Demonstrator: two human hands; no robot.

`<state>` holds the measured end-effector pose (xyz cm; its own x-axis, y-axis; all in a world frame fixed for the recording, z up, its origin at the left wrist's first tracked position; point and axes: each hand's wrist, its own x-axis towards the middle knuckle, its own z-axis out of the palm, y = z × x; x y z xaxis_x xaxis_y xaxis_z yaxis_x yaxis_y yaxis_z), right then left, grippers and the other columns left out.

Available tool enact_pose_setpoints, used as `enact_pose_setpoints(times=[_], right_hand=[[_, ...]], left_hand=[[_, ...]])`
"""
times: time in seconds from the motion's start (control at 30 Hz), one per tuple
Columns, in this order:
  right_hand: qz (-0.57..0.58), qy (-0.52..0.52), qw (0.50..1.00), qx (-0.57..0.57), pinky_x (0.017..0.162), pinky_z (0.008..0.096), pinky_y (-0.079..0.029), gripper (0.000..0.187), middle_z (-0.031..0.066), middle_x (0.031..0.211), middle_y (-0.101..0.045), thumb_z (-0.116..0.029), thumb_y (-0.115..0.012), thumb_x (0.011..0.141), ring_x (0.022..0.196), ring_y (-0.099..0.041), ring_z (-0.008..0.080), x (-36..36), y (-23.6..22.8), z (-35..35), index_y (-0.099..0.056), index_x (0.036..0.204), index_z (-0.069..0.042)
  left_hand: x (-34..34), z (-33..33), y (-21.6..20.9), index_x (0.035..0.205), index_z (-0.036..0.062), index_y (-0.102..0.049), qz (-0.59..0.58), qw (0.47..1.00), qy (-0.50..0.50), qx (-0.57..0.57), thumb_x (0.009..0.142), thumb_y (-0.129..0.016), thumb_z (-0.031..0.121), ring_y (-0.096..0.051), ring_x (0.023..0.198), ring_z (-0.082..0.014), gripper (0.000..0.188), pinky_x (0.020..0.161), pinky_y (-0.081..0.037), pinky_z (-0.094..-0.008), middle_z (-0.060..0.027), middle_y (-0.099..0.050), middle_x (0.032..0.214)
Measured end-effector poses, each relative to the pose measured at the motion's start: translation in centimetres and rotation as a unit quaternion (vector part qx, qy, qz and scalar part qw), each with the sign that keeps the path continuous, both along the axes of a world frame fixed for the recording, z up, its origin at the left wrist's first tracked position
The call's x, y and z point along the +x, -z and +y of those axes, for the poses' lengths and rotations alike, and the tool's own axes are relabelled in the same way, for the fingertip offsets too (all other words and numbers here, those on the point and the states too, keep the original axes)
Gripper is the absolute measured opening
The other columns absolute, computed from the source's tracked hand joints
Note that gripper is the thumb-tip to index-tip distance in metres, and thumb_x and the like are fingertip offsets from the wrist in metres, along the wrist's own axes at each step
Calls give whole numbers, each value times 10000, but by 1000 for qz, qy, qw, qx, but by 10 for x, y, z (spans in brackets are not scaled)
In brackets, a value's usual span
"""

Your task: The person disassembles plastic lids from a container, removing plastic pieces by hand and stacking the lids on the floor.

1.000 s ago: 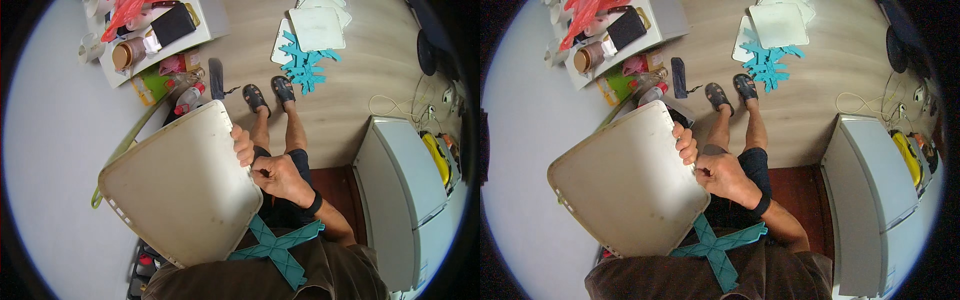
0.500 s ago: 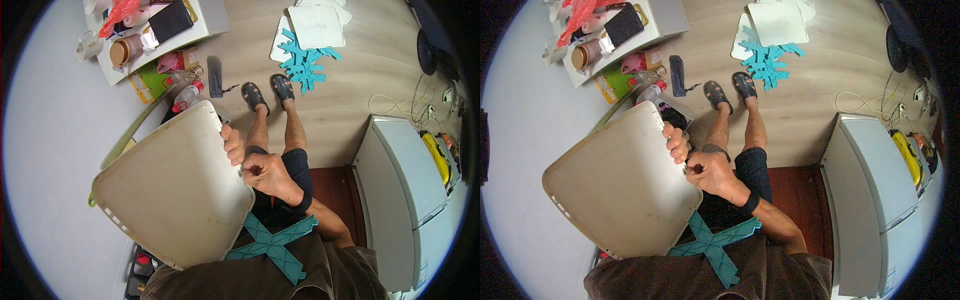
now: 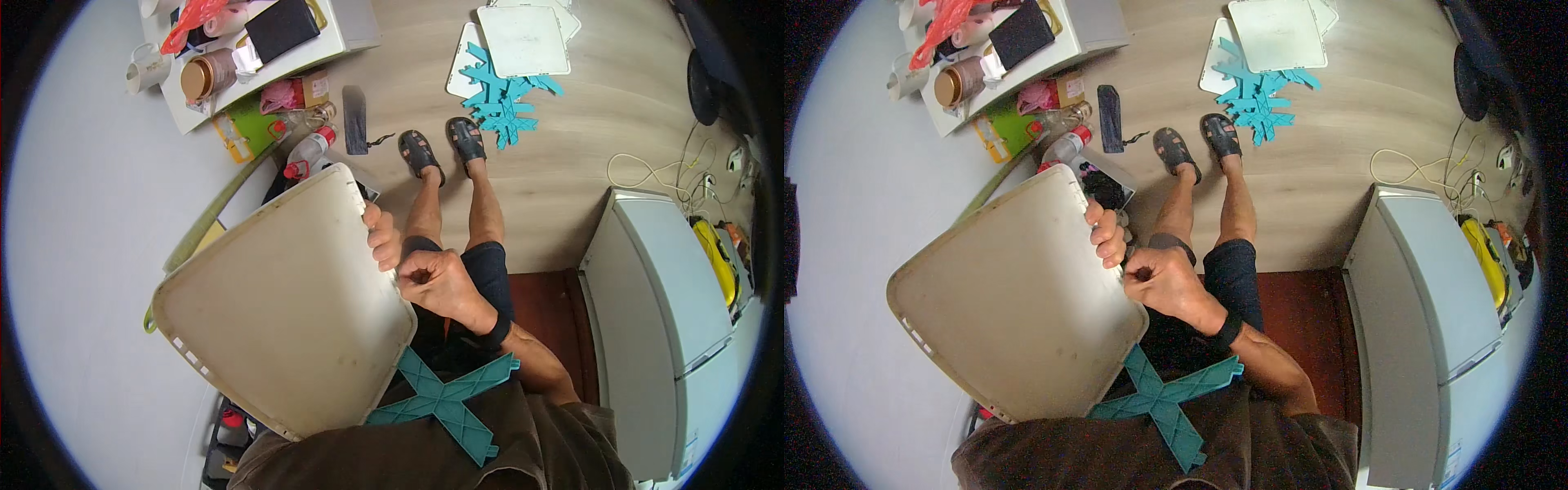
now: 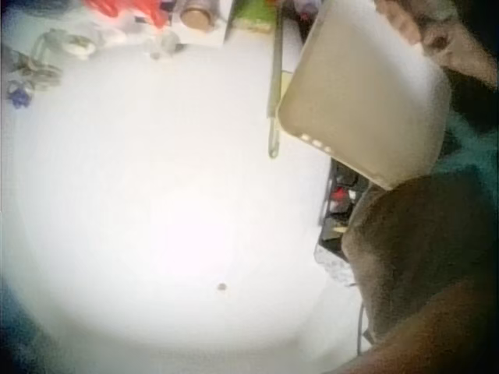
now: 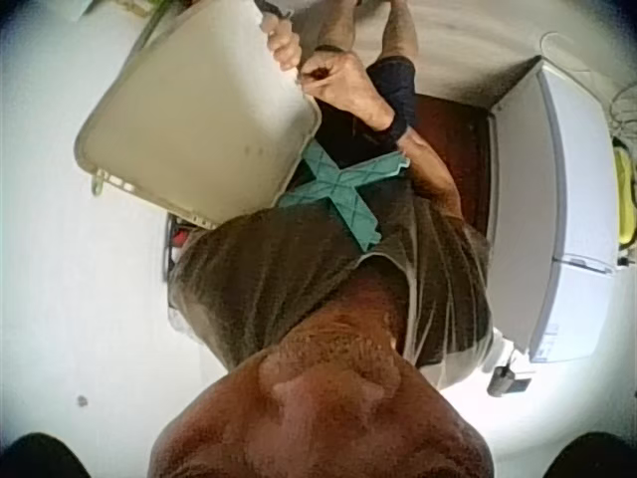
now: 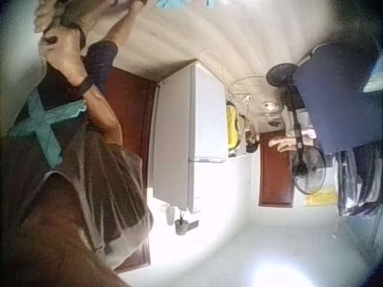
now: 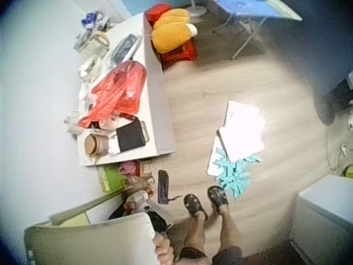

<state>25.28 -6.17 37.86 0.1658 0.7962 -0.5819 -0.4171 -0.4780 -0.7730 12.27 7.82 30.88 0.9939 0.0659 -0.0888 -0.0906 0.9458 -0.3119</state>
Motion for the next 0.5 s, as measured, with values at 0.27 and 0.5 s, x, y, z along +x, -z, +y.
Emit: enact_pose_setpoints(times=[0.27,0.5], right_hand=[[30,16,999,-34,530,214,-436,57,-17,651,-586,12,-687,751,617,-507,30,-5,2,-9,-631,741,11],[2,-4,1000,-19,529,210,-435,49,-9,656,-607,6,-686,762,607,-500,18,-9,-1,-13,-642,743,16]], left_hand=[[1,-8,5,1171,55,-450,-20,999,-34,6,968,-430,325,-457,842,-252,338,764,-423,-451,-84,-440,938],[-11,-14,5,1183,48,-434,-15,999,-46,-4,968,-429,328,-476,892,-262,353,773,-427,-457,-100,-449,973]])
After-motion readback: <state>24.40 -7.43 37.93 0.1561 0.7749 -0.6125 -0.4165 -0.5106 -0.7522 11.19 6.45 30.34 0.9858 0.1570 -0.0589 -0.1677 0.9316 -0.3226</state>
